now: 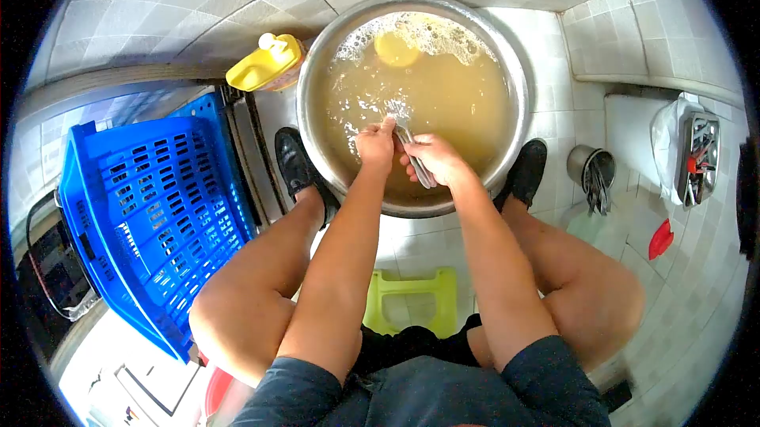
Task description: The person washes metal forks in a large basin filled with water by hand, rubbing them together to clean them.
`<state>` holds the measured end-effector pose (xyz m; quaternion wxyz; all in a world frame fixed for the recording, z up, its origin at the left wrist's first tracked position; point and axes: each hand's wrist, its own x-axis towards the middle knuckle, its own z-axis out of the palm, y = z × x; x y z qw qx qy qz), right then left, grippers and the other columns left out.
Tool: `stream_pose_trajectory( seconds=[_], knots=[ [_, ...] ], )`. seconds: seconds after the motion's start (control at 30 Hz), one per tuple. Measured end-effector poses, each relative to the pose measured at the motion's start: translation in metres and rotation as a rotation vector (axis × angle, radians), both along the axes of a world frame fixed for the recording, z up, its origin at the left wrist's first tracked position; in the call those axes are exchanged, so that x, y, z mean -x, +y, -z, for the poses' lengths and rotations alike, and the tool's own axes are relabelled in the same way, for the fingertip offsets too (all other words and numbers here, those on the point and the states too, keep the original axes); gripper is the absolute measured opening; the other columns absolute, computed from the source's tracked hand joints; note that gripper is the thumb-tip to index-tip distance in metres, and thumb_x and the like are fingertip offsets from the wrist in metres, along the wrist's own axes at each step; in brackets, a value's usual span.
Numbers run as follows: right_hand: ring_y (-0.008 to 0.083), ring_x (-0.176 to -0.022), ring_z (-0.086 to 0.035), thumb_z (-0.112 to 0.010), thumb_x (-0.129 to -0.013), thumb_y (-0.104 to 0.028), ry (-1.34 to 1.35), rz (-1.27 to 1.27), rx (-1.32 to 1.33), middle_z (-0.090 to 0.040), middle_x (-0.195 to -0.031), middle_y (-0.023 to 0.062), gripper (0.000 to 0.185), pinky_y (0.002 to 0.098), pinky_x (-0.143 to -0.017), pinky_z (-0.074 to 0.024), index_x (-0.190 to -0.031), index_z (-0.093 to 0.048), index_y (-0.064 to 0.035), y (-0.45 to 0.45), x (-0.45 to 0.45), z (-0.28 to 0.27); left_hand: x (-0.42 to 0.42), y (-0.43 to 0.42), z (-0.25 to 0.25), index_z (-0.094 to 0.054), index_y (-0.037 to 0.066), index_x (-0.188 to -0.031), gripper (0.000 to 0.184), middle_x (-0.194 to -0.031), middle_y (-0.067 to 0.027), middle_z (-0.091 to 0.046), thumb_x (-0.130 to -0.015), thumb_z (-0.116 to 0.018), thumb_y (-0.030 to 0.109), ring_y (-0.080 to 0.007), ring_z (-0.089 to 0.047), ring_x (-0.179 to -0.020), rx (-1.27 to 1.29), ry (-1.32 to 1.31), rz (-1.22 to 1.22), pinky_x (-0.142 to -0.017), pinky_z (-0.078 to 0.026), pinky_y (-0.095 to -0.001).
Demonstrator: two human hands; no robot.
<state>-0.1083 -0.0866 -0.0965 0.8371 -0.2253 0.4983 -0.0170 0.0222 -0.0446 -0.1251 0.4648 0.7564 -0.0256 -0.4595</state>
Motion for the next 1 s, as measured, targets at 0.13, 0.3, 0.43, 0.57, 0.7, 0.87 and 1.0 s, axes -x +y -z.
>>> stream_pose_trajectory(
  seconds=[0.13,0.3,0.43,0.57,0.7,0.87,1.0],
  knots=[
    [0.0148,-0.051,-0.054,-0.055,-0.097,-0.025,0.163,-0.137,0.110,-0.061,-0.068,0.0050,0.022,0.0318,-0.045,-0.0467,-0.091,-0.059,-0.0035,0.003,-0.005,0.003,-0.010,0.008,0.040,-0.067,-0.005,-0.077,0.024,-0.066,-0.0131,-0.065,-0.085,-0.067,0.017,-0.0239,-0.061,-0.058,-0.241,-0.467,0.295,-0.057,-0.048,-0.0401],
    [0.0132,-0.045,-0.050,-0.058,-0.095,-0.026,0.276,-0.113,0.184,-0.063,-0.068,0.0072,0.025,0.0311,-0.039,-0.0382,-0.088,-0.058,-0.0029,0.004,-0.003,0.003,-0.022,0.014,0.064,-0.064,-0.002,-0.094,0.021,-0.092,-0.0165,-0.067,-0.088,-0.055,0.015,-0.0309,-0.066,-0.082,-0.278,-0.376,0.486,-0.075,-0.053,-0.0400],
    [0.0112,-0.046,-0.049,-0.059,-0.094,-0.027,0.279,-0.192,0.211,-0.061,-0.067,0.0061,0.024,0.0292,-0.038,-0.0356,-0.087,-0.057,-0.0043,0.002,0.004,0.007,-0.035,0.020,0.086,-0.059,0.000,-0.088,0.013,-0.084,-0.0131,-0.064,-0.079,-0.051,-0.005,-0.0266,-0.065,-0.074,-0.191,-0.240,0.448,-0.063,-0.052,-0.0360],
    [0.0095,-0.043,-0.044,-0.061,-0.093,-0.028,0.208,-0.155,0.181,-0.055,-0.063,0.0027,0.023,0.0275,-0.037,-0.0314,-0.085,-0.056,-0.0071,-0.008,0.007,0.005,-0.032,0.001,0.037,-0.057,0.002,-0.076,0.011,-0.063,-0.0096,-0.058,-0.075,-0.052,-0.007,-0.0246,-0.057,-0.048,0.036,0.060,0.127,-0.045,-0.047,-0.0369],
    [0.0090,-0.042,-0.040,-0.061,-0.094,-0.027,0.175,-0.105,0.146,-0.052,-0.062,0.0002,0.022,0.0262,-0.037,-0.0293,-0.084,-0.056,-0.0087,-0.011,0.005,-0.002,-0.021,-0.019,0.011,-0.055,0.004,-0.074,0.031,-0.059,-0.0057,-0.054,-0.087,-0.072,0.026,-0.0189,-0.048,-0.042,0.037,-0.028,-0.181,-0.042,-0.044,-0.0357],
    [0.0085,-0.044,-0.041,-0.060,-0.094,-0.027,0.120,-0.025,0.141,-0.052,-0.063,-0.0003,0.022,0.0256,-0.036,-0.0279,-0.082,-0.055,-0.0094,-0.005,0.002,0.006,-0.019,-0.010,0.017,-0.066,0.002,-0.084,0.041,-0.078,-0.0084,-0.064,-0.086,-0.071,0.043,-0.0178,-0.055,-0.065,0.102,0.076,0.006,-0.059,-0.046,-0.0345],
    [0.0080,-0.043,-0.038,-0.061,-0.094,-0.027,0.115,-0.014,0.099,-0.050,-0.063,-0.0011,0.022,0.0257,-0.036,-0.0259,-0.083,-0.053,-0.0097,-0.008,0.009,0.002,-0.015,-0.007,0.022,-0.065,0.001,-0.080,0.016,-0.070,-0.0062,-0.063,-0.087,-0.071,0.014,-0.0142,-0.059,-0.061,0.109,0.239,0.008,-0.053,-0.048,-0.0296]
  ],
)
